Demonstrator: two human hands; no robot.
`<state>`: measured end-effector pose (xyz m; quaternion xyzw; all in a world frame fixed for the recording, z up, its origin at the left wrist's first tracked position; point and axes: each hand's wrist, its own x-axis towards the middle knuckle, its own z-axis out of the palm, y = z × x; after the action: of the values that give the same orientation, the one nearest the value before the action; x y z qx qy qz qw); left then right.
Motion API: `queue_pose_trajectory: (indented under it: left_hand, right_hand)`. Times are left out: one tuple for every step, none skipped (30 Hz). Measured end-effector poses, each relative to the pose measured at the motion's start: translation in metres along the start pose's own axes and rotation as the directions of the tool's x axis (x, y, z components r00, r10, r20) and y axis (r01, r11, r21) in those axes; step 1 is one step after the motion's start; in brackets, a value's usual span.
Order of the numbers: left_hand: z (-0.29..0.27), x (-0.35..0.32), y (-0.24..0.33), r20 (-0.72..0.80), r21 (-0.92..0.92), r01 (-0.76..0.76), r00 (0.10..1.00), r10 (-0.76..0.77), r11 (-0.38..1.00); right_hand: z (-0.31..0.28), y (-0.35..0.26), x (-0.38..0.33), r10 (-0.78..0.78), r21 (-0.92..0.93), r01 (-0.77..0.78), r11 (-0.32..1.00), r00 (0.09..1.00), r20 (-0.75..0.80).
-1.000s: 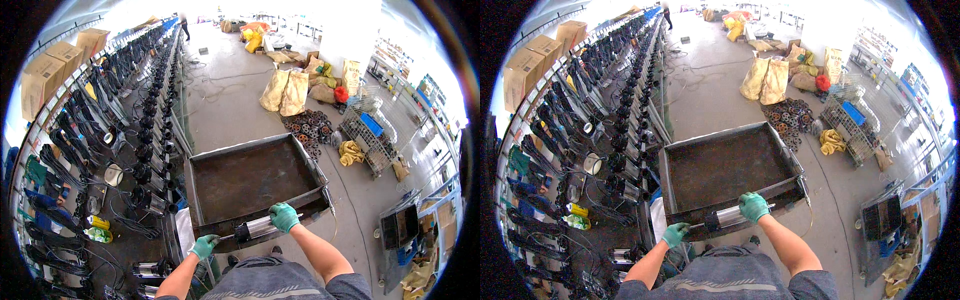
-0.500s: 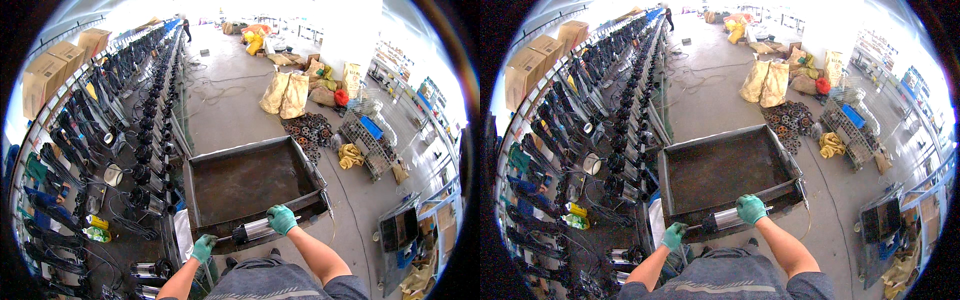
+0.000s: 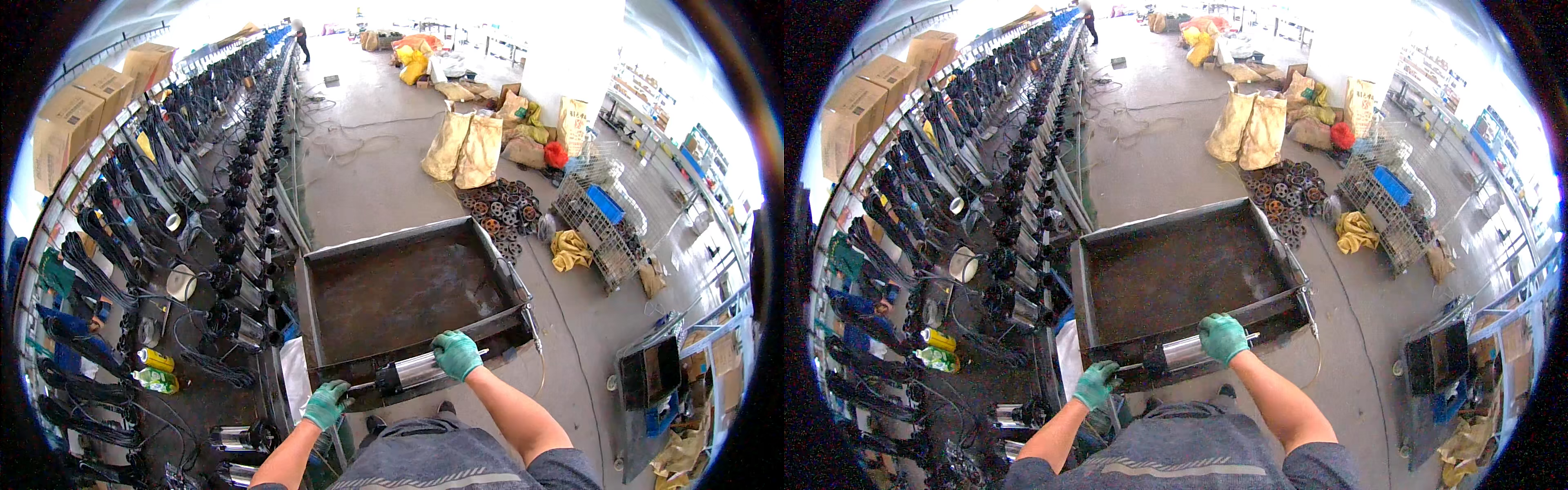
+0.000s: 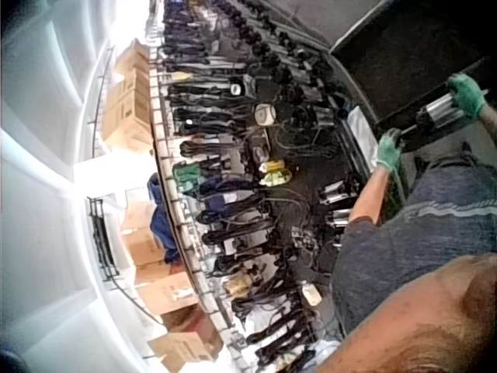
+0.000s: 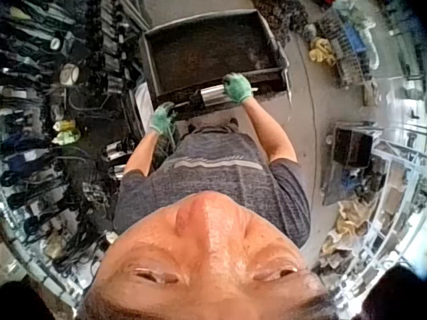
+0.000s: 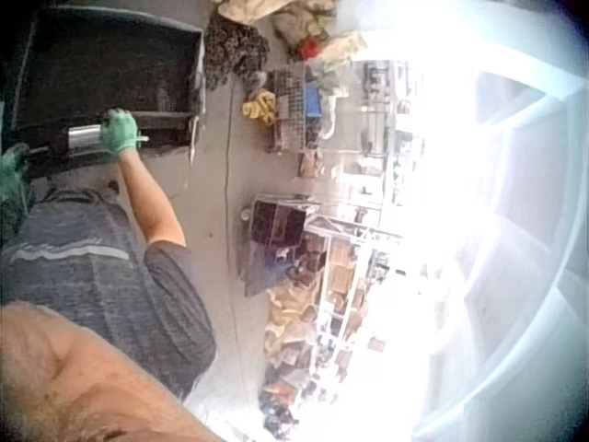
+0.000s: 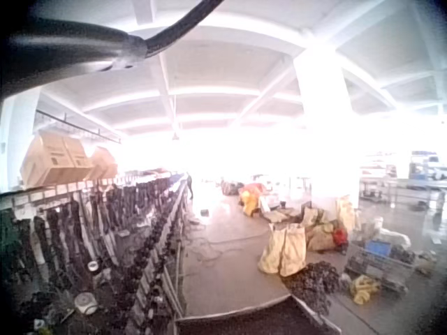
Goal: The person repeatedly picks up a cylindrical metal pump from a metal tray, places it on a rack, and then returns it to the tray. This cycle is performed multiple times in a workshop setting.
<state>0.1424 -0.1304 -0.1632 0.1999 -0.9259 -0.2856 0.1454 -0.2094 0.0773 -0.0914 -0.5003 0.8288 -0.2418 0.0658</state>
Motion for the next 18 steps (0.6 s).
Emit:
queue_pose_trajectory:
  left_hand:
    - [-0.001,0.003,-0.001,0.023,-0.037,0.043,0.999,-0.042,0.998]
    - [-0.002,0.006,-0.002,0.049,-0.074,0.085,0.995,-0.082,0.994]
    - [-0.005,0.011,0.007,0.092,-0.284,0.273,0.962,-0.258,0.919]
    - [0.001,0.012,-0.005,0.191,-0.343,0.444,0.896,-0.402,0.828]
    - [0.011,0.016,-0.025,0.297,-0.381,0.6,0.8,-0.521,0.704]
    - [0.02,0.019,-0.037,0.41,-0.397,0.732,0.681,-0.607,0.553]
    - [0.009,0.029,-0.021,0.547,-0.468,0.84,0.519,-0.656,0.275]
    - [0.015,0.027,-0.023,0.516,-0.481,0.824,0.543,-0.663,0.3]
    - [0.023,0.024,-0.027,0.483,-0.493,0.807,0.565,-0.669,0.325]
    - [0.025,0.024,-0.028,0.445,-0.505,0.787,0.589,-0.675,0.354]
    - [0.018,0.023,-0.004,0.193,-0.426,0.655,0.74,-0.644,0.624]
    - [0.02,0.021,-0.001,0.053,-0.384,0.453,0.881,-0.471,0.805]
    - [0.019,0.01,0.002,-0.078,-0.302,0.229,0.962,-0.263,0.926]
    - [0.017,0.002,0.003,-0.185,-0.188,-0.007,0.982,-0.028,0.982]
    - [0.012,-0.004,0.002,-0.053,-0.129,0.037,0.998,-0.044,0.991]
    - [0.012,-0.003,-0.001,-0.051,-0.15,0.046,0.997,-0.055,0.988]
    - [0.011,-0.001,-0.003,-0.054,-0.171,0.059,0.996,-0.069,0.983]
    - [0.01,0.0,-0.004,-0.056,-0.192,0.072,0.995,-0.084,0.979]
  right_hand:
    - [0.0,0.0,0.0,0.005,-0.001,-0.005,1.0,1.0,-0.002]
    - [0.0,0.0,0.0,0.011,-0.003,-0.011,1.0,1.0,-0.003]
    - [-0.001,-0.001,-0.001,0.015,-0.002,-0.015,1.0,1.0,-0.008]
    - [-0.001,-0.004,0.001,0.01,-0.005,-0.01,1.0,1.0,-0.005]
    - [-0.002,-0.008,0.002,0.003,-0.008,-0.003,1.0,1.0,-0.003]
    - [-0.003,-0.009,0.002,0.003,-0.014,-0.003,1.0,1.0,-0.001]
    - [-0.004,-0.01,0.002,0.008,-0.009,-0.008,1.0,1.0,-0.006]
    - [-0.006,-0.011,0.002,0.011,-0.004,-0.011,1.0,1.0,-0.011]
    - [-0.006,-0.011,0.001,0.014,0.002,-0.014,1.0,1.0,-0.016]
    - [-0.004,-0.01,0.003,0.005,0.006,-0.005,1.0,1.0,-0.004]
    - [-0.002,-0.004,0.002,0.01,0.005,-0.01,1.0,1.0,0.003]
    - [0.001,0.003,0.001,0.015,0.003,-0.015,1.0,1.0,0.01]
    - [0.001,0.002,0.001,0.014,0.004,-0.014,1.0,1.0,0.006]
    - [0.002,0.0,0.001,0.013,0.005,-0.013,1.0,1.0,0.002]
    - [0.002,-0.001,0.0,0.013,0.006,-0.013,1.0,1.0,-0.001]
    - [0.002,-0.001,0.0,0.013,0.009,-0.013,1.0,1.0,0.0]
    - [0.0,-0.003,0.002,0.006,0.011,-0.006,1.0,1.0,0.003]
    - [-0.001,-0.004,0.003,0.0,0.014,0.0,1.0,1.0,0.006]
